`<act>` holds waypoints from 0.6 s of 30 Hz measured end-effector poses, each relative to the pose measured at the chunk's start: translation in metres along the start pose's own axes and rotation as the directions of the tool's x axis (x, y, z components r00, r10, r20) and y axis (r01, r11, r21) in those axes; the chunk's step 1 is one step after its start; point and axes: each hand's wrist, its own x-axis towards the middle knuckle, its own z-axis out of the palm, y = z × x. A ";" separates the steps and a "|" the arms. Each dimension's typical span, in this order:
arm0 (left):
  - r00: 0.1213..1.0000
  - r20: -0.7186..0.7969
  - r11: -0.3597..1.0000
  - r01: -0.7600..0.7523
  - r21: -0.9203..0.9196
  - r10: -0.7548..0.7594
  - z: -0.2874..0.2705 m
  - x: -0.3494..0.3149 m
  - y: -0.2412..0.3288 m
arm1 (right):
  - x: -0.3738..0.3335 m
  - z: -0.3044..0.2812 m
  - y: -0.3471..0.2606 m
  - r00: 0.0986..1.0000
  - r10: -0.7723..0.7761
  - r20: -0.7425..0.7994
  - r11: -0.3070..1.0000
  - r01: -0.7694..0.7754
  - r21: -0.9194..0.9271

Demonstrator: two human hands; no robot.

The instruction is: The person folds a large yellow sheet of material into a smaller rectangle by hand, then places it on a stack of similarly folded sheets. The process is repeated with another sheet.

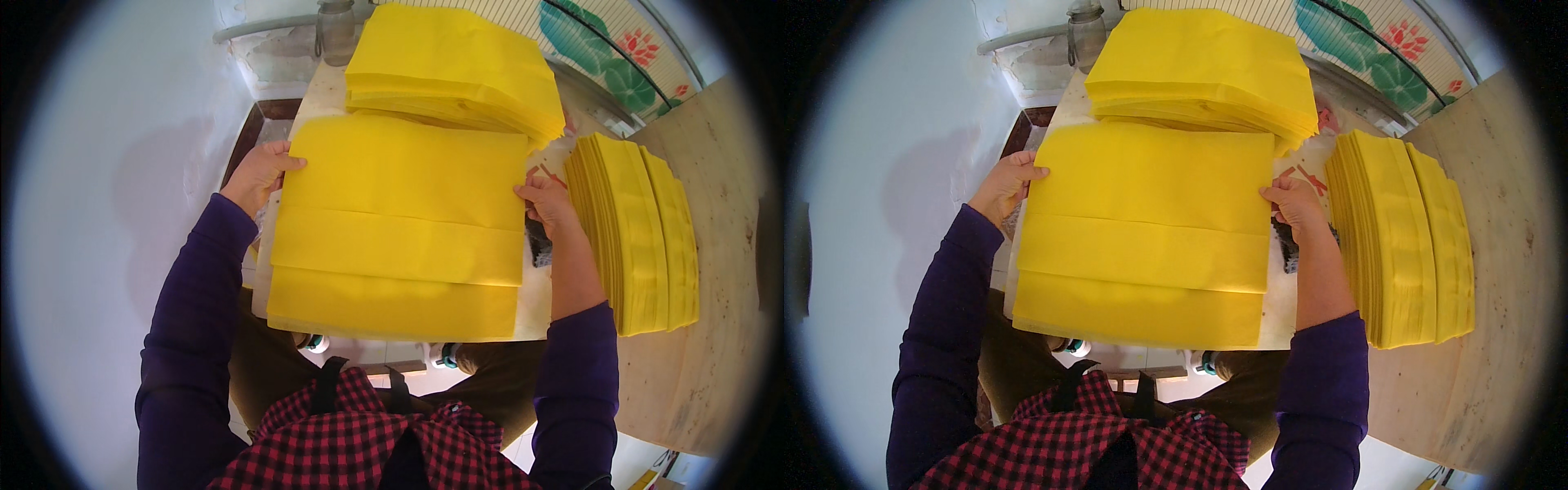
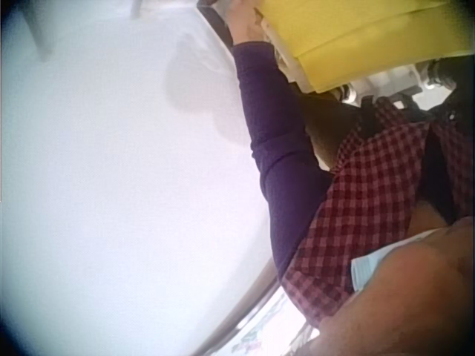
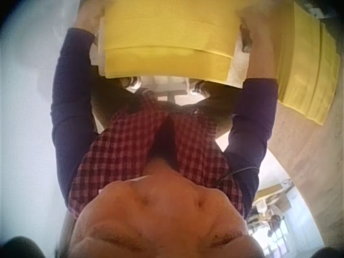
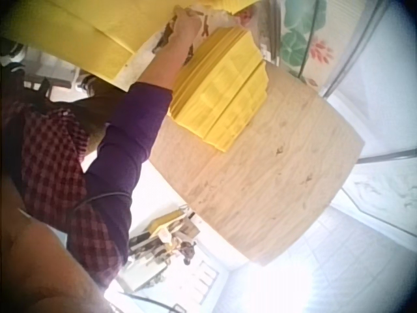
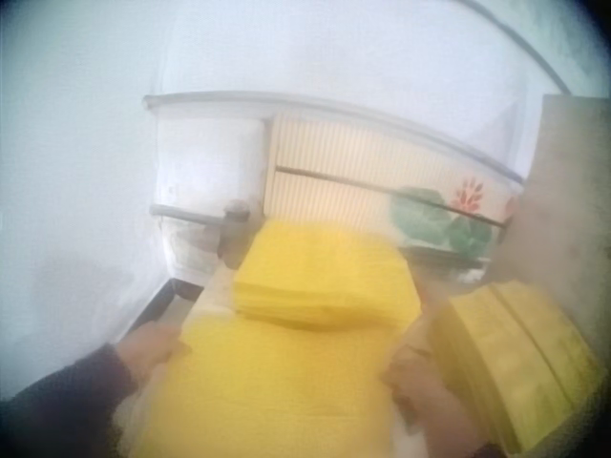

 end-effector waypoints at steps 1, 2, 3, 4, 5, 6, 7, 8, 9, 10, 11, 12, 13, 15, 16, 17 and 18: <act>1.000 -0.014 0.999 0.012 0.032 -0.012 0.000 0.000 0.001 | -0.001 0.000 -0.001 1.000 -0.014 0.000 1.000 0.014 -0.002; 0.999 -0.032 0.998 0.020 0.064 -0.018 0.001 0.000 0.001 | -0.001 0.001 -0.002 1.000 -0.016 -0.012 1.000 0.016 -0.009; 0.999 -0.038 0.996 0.021 0.091 -0.017 0.001 0.000 0.002 | -0.002 0.001 -0.004 1.000 -0.029 -0.007 0.999 0.029 -0.013; 0.999 -0.040 0.993 0.035 0.113 -0.031 0.002 0.001 0.003 | -0.001 0.001 -0.005 0.999 -0.033 -0.005 0.999 0.033 -0.043; 0.999 -0.029 0.991 0.041 0.129 -0.037 0.002 0.004 0.006 | 0.000 0.000 -0.008 0.999 -0.049 0.015 0.996 0.050 -0.070; 0.998 -0.031 0.986 0.052 0.157 -0.048 0.002 0.005 0.008 | 0.002 -0.001 -0.010 0.997 -0.063 0.035 0.993 0.066 -0.097; 0.998 -0.019 0.984 0.054 0.172 -0.052 0.002 0.006 0.010 | 0.004 -0.002 -0.011 0.998 -0.046 0.038 0.995 0.049 -0.092; 0.998 -0.019 0.978 0.062 0.197 -0.060 0.001 0.006 0.012 | 0.006 -0.003 -0.013 0.999 -0.029 0.042 0.996 0.033 -0.087; 0.998 -0.022 0.971 0.067 0.228 -0.064 0.001 0.006 0.014 | 0.007 -0.004 -0.015 0.999 -0.011 0.046 0.996 0.015 -0.086; 0.998 -0.021 0.974 0.056 0.220 -0.053 0.001 0.005 0.015 | 0.007 -0.006 -0.015 0.997 -0.009 0.071 0.998 0.014 -0.061; 0.999 -0.023 0.975 0.041 0.218 -0.037 0.001 0.004 0.015 | 0.007 -0.009 -0.016 0.995 -0.007 0.097 0.999 0.011 -0.040; 0.999 -0.024 0.976 0.027 0.216 -0.022 0.001 0.002 0.016 | 0.007 -0.011 -0.017 0.994 0.003 0.105 1.000 0.000 -0.025; 1.000 -0.020 0.972 0.016 0.235 -0.012 0.000 0.001 0.018 | 0.006 -0.011 -0.017 0.995 -0.022 0.098 1.000 0.024 -0.019; 1.000 -0.018 0.960 -0.005 0.279 0.010 -0.002 -0.004 0.020 | 0.000 -0.008 -0.014 0.998 -0.051 0.048 0.998 0.052 -0.020; 1.000 -0.018 0.959 -0.007 0.283 0.013 -0.002 -0.005 0.020 | -0.003 -0.005 -0.013 0.996 -0.085 0.039 0.996 0.086 0.000; 0.999 -0.024 0.956 -0.013 0.293 0.021 -0.003 -0.006 0.020 | -0.007 -0.003 -0.011 0.993 -0.119 0.028 0.993 0.118 0.019; 0.999 -0.032 0.949 -0.025 0.313 0.037 -0.004 -0.007 0.020 | -0.011 -0.001 -0.010 0.989 -0.147 0.011 0.989 0.146 0.034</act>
